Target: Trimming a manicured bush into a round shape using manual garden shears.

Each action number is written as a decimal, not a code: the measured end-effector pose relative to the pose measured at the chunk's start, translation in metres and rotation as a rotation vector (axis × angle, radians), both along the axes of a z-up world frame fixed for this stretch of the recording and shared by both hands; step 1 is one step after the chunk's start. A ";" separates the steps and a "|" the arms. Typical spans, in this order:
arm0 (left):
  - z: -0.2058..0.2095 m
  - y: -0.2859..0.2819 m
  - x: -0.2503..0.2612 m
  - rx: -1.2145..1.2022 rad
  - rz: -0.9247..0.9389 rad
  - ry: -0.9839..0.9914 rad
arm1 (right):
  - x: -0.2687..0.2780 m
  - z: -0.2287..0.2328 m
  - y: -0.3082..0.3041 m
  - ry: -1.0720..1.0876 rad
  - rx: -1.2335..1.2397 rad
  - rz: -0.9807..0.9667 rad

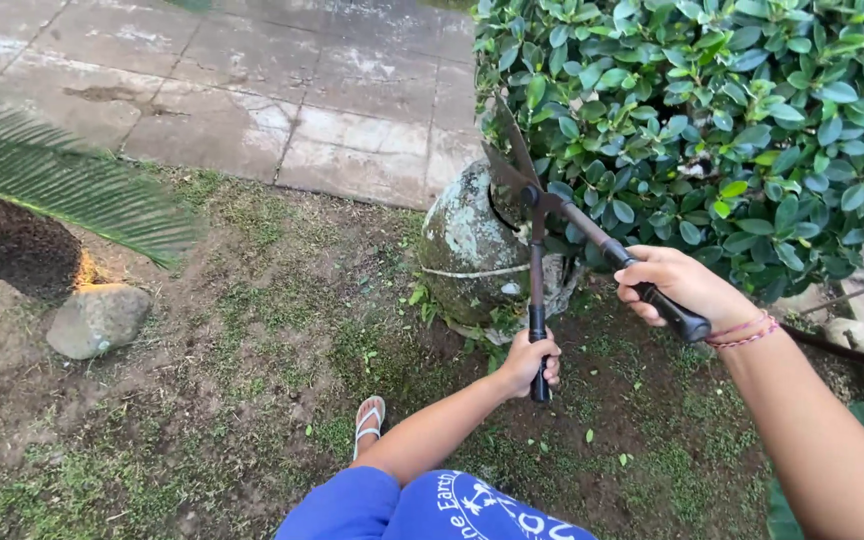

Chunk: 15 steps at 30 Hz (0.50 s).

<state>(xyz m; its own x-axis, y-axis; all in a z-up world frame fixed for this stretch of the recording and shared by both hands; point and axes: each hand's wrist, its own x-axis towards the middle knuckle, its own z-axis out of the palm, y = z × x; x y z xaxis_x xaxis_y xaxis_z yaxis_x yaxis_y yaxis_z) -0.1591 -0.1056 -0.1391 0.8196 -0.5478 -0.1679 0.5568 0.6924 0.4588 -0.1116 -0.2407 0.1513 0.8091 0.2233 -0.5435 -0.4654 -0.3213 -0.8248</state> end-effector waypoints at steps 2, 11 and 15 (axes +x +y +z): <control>0.000 0.004 0.021 0.012 -0.009 -0.022 | 0.015 -0.012 0.012 -0.003 -0.010 -0.035; 0.050 0.046 0.046 -0.065 -0.060 0.044 | 0.028 -0.106 0.064 -0.119 0.052 -0.071; 0.033 0.063 0.025 -0.032 -0.096 0.116 | 0.009 -0.098 0.082 0.001 0.019 -0.076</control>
